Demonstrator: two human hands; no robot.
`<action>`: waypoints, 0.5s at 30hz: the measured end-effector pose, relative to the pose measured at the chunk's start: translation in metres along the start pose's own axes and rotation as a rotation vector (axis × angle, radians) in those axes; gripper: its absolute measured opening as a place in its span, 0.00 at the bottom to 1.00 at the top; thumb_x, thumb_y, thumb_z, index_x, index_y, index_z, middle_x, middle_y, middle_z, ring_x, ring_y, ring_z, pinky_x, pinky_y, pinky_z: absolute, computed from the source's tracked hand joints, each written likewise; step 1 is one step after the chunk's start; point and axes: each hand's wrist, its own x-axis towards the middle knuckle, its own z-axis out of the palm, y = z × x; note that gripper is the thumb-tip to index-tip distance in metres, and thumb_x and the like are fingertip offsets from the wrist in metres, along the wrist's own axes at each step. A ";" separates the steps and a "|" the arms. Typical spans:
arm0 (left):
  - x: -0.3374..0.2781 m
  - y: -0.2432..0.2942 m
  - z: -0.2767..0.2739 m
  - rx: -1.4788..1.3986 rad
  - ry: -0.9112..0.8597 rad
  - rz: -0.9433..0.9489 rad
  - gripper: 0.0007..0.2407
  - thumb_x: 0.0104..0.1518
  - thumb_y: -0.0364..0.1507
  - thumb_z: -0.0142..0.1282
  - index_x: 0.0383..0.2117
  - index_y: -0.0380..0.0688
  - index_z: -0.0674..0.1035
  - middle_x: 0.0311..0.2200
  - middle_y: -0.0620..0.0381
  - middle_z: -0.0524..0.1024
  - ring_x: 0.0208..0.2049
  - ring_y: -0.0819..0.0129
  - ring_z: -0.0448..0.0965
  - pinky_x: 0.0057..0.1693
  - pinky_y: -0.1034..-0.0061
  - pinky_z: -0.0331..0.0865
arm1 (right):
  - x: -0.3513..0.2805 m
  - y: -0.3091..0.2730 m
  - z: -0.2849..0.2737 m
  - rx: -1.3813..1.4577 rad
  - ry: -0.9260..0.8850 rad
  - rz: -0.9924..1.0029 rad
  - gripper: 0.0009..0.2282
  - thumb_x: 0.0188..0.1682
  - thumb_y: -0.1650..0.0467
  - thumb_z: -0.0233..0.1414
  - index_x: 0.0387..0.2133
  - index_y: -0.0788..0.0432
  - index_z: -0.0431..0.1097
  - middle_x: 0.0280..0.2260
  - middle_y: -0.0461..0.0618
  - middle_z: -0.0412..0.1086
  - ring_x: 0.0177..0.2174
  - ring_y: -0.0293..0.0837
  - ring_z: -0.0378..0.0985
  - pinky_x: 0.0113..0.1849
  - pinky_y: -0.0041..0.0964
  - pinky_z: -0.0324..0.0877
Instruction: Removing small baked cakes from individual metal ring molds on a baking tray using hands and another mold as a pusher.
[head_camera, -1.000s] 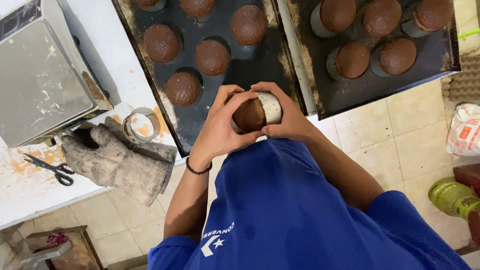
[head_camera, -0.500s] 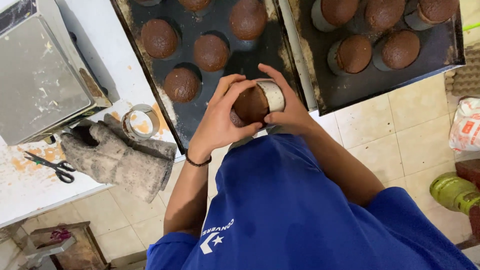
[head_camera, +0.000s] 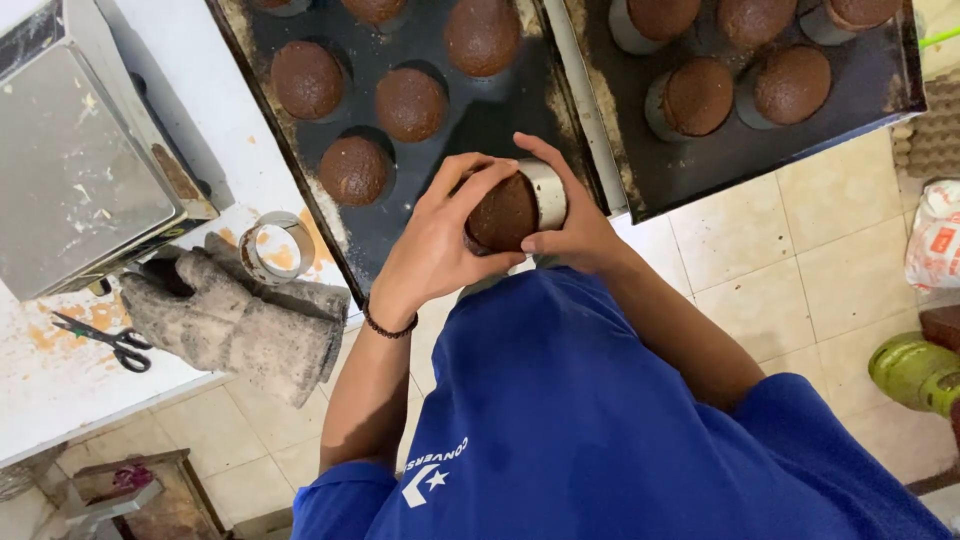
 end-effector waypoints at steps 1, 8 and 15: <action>0.001 0.000 0.001 0.000 -0.004 0.001 0.28 0.35 0.28 0.64 0.47 0.47 0.65 0.44 0.49 0.59 0.45 0.47 0.64 0.50 0.53 0.60 | -0.001 0.003 -0.003 0.001 0.003 -0.001 0.42 0.23 0.73 0.63 0.53 0.57 0.44 0.43 0.56 0.60 0.45 0.52 0.62 0.44 0.48 0.61; 0.008 0.007 0.003 0.001 -0.011 0.009 0.28 0.34 0.27 0.64 0.46 0.46 0.65 0.42 0.47 0.60 0.44 0.43 0.66 0.47 0.49 0.62 | -0.003 -0.003 -0.010 -0.070 -0.016 -0.032 0.40 0.21 0.74 0.63 0.51 0.59 0.48 0.41 0.56 0.60 0.44 0.51 0.62 0.43 0.50 0.61; 0.012 0.012 0.008 0.049 -0.018 0.006 0.27 0.33 0.25 0.64 0.45 0.43 0.65 0.42 0.45 0.59 0.44 0.38 0.65 0.46 0.47 0.63 | -0.005 -0.017 -0.012 -0.281 -0.026 -0.033 0.38 0.21 0.73 0.61 0.50 0.59 0.50 0.42 0.57 0.60 0.45 0.53 0.60 0.44 0.52 0.56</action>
